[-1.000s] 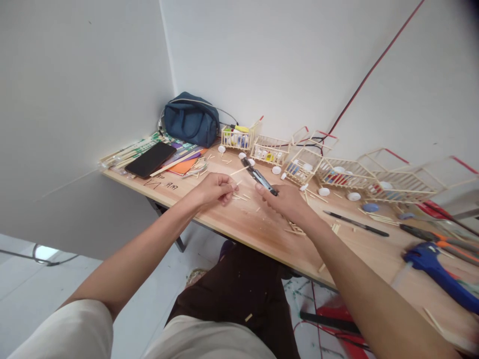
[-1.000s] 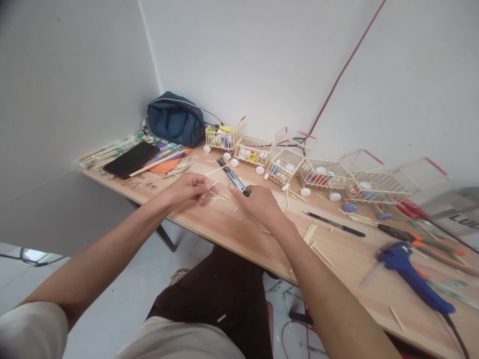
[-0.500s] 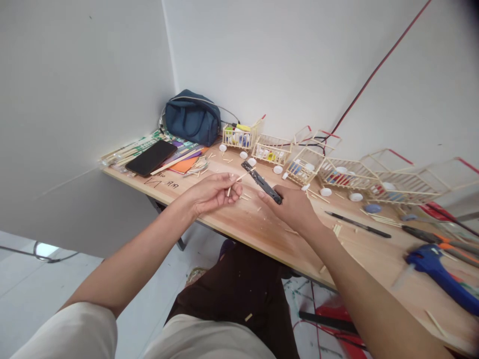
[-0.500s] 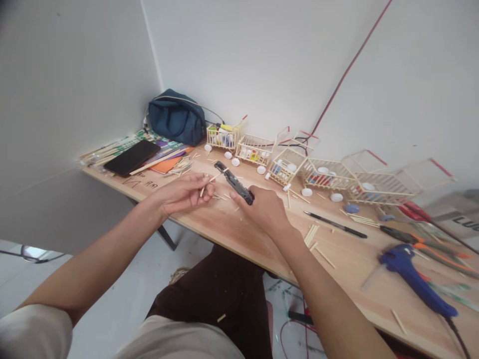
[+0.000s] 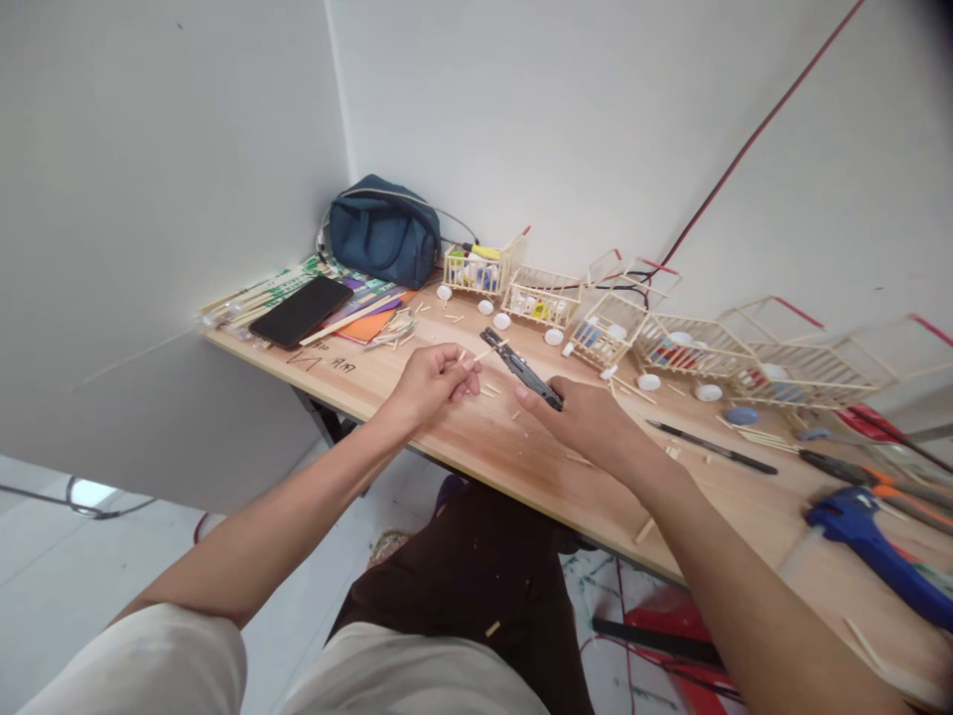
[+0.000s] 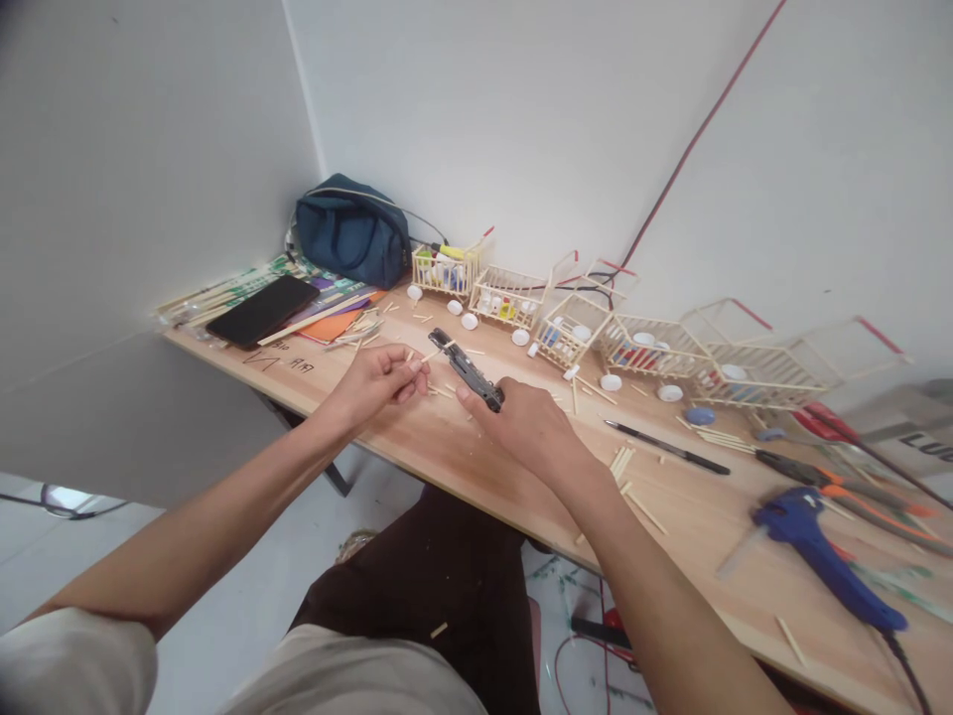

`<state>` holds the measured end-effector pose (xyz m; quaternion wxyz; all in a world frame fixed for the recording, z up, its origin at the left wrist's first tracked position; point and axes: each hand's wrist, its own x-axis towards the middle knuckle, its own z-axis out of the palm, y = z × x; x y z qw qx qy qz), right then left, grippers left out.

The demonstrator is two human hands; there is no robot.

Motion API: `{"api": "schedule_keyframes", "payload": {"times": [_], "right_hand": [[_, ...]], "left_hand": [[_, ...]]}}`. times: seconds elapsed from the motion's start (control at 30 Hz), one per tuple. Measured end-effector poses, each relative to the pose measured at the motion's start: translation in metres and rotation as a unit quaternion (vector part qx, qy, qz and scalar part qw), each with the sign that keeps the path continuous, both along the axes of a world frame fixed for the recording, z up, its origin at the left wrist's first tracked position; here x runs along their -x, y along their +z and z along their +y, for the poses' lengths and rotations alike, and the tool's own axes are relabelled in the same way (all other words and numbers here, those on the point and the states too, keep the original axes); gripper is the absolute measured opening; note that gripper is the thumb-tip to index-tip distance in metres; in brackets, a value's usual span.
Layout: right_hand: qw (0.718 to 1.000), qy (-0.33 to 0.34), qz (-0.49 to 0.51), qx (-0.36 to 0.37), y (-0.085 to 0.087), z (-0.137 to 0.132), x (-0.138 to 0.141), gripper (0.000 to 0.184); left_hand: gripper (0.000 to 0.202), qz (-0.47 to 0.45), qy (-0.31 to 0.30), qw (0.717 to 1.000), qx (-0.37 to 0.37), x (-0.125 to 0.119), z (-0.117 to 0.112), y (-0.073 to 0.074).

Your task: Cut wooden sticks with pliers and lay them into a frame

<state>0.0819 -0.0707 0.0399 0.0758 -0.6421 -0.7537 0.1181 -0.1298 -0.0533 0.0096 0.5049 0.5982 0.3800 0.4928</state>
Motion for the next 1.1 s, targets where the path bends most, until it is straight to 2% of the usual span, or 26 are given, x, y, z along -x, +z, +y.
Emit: {"api": "schedule_keyframes", "payload": {"times": [0.17,0.23,0.33,0.43,0.53,0.8,1.0,1.1], "right_hand": [[0.998,-0.009,-0.019,-0.063,0.0,-0.004,0.0,0.058],[0.996,-0.004,-0.024,-0.085,-0.003,-0.006,-0.001,0.058],[0.992,0.005,-0.03,-0.121,-0.008,-0.007,-0.002,0.058],[0.99,0.013,-0.031,-0.14,-0.014,-0.006,-0.002,0.059],[0.991,0.006,-0.034,-0.127,-0.017,-0.001,0.001,0.061],[0.997,-0.013,-0.016,-0.08,-0.024,0.032,0.02,0.066],[0.993,0.019,-0.012,-0.117,-0.029,0.051,0.031,0.067],[0.994,0.023,0.022,-0.103,-0.024,0.053,0.031,0.067]], "left_hand": [[0.028,-0.059,-0.052,0.996,0.049,-0.002,-0.003,0.003],[0.03,-0.05,-0.073,0.995,0.053,-0.001,-0.004,0.005],[0.031,-0.01,-0.072,0.997,0.027,0.001,-0.004,0.007],[0.029,0.033,-0.056,0.998,0.0,0.002,-0.003,0.006],[0.026,0.075,-0.038,0.996,-0.024,0.001,0.003,0.003],[0.027,0.172,0.107,0.97,-0.133,0.005,0.028,-0.017],[0.024,0.149,0.15,0.968,-0.139,0.011,0.034,-0.024],[0.023,0.082,0.113,0.984,-0.112,0.011,0.034,-0.025]]}}
